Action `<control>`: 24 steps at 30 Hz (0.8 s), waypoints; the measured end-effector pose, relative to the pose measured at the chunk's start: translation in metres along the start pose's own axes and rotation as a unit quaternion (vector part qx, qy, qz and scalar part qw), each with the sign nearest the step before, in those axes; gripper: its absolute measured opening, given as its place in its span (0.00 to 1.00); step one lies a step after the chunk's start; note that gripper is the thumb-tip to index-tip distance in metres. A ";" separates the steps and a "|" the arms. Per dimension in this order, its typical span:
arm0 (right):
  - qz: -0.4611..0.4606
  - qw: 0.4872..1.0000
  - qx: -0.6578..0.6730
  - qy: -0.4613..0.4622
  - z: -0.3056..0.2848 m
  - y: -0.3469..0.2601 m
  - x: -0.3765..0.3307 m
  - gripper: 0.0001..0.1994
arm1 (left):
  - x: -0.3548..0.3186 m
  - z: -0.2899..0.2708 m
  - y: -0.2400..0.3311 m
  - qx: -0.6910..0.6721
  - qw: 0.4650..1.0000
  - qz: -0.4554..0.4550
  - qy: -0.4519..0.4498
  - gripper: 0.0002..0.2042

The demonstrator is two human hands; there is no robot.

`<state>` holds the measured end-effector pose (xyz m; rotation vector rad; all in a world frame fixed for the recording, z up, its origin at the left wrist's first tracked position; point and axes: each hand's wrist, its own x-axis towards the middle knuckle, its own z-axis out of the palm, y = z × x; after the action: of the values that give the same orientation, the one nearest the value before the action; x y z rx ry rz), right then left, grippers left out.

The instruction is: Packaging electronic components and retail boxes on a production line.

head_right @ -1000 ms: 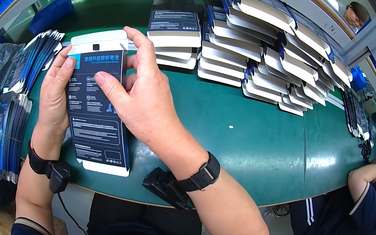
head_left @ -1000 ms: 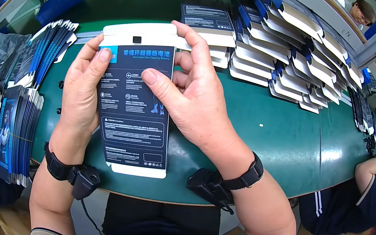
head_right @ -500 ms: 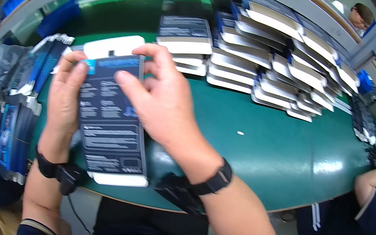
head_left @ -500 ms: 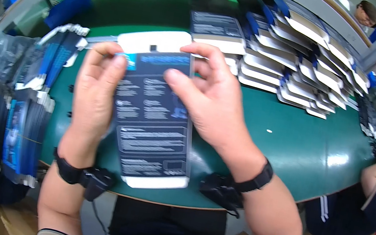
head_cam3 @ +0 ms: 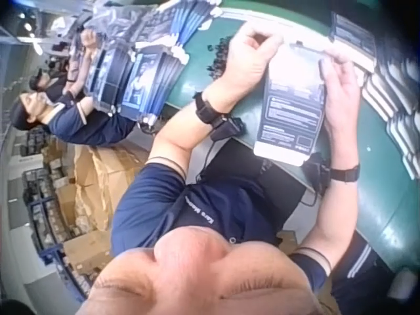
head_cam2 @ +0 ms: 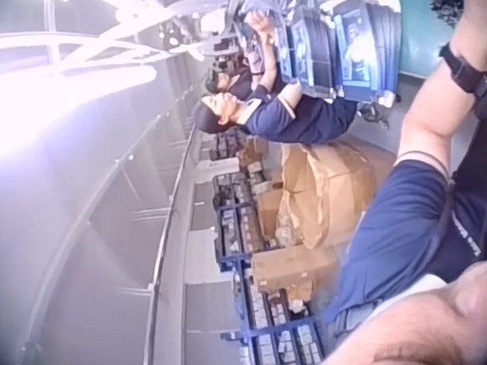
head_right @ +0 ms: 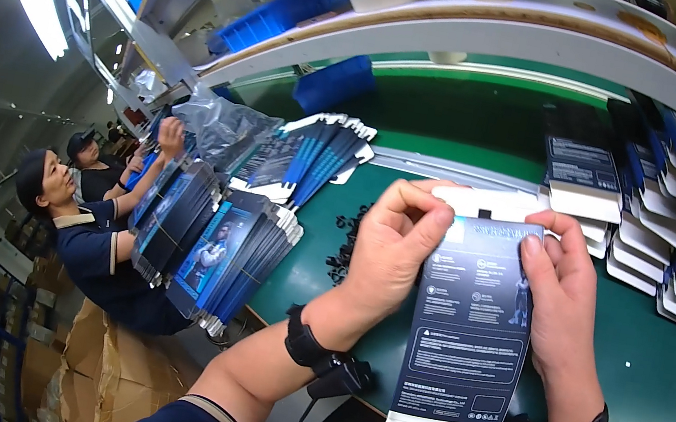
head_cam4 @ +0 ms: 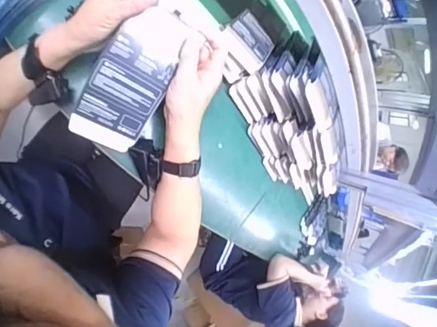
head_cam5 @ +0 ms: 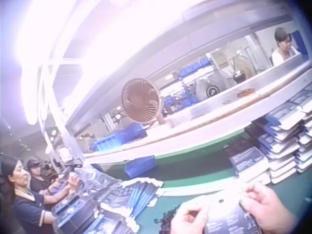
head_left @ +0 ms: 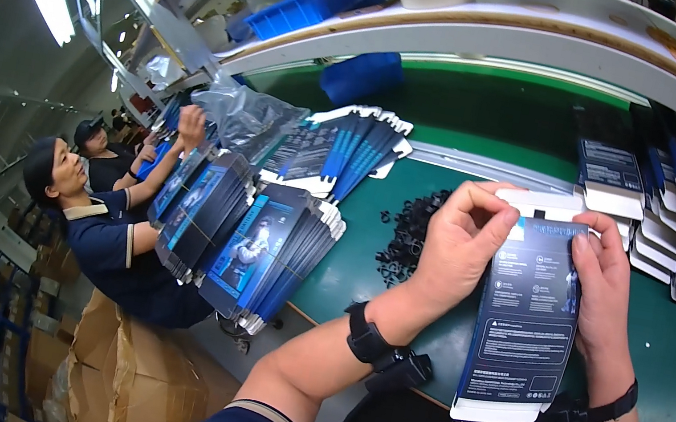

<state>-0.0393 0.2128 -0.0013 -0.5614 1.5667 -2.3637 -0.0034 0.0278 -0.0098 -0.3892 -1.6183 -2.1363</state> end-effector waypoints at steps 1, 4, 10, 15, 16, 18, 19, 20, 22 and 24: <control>0.007 1.000 0.005 0.000 0.000 0.003 0.001 0.11 | 0.001 -0.002 0.000 0.008 1.000 0.005 -0.012 0.06; 0.013 1.000 0.016 0.004 0.004 0.007 0.003 0.11 | 0.001 -0.002 0.010 -0.066 0.996 -0.053 -0.023 0.21; 0.014 0.999 0.031 0.017 0.006 0.010 0.000 0.15 | 0.003 -0.010 0.003 -0.125 0.983 -0.108 -0.078 0.22; 0.066 0.996 0.049 -0.033 0.009 0.012 -0.002 0.13 | 0.001 -0.011 0.005 -0.085 0.985 -0.105 -0.104 0.24; 0.061 0.996 0.045 -0.044 0.011 0.013 -0.002 0.11 | 0.001 -0.013 0.004 -0.056 0.989 -0.099 -0.095 0.25; 0.067 0.994 0.008 -0.087 0.007 0.017 -0.002 0.11 | -0.003 -0.011 0.004 -0.049 0.990 -0.090 -0.100 0.25; 0.065 0.995 -0.028 -0.072 0.008 0.008 -0.007 0.14 | -0.002 -0.004 0.006 -0.071 0.984 -0.103 -0.131 0.24; 0.076 0.993 -0.033 -0.083 0.005 0.009 -0.006 0.13 | -0.004 -0.004 0.008 -0.085 0.978 -0.116 -0.153 0.23; 0.108 0.987 -0.059 -0.101 0.004 0.003 -0.004 0.10 | -0.003 -0.006 0.012 -0.085 0.974 -0.123 -0.171 0.23; 0.121 0.984 -0.076 -0.102 0.004 -0.003 -0.004 0.05 | -0.002 -0.008 0.010 -0.069 0.967 -0.141 -0.201 0.21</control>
<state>-0.0345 0.2126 0.0025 -0.5879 1.6278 -1.9561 0.0035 0.0186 -0.0046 -0.7130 -1.8364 -2.5174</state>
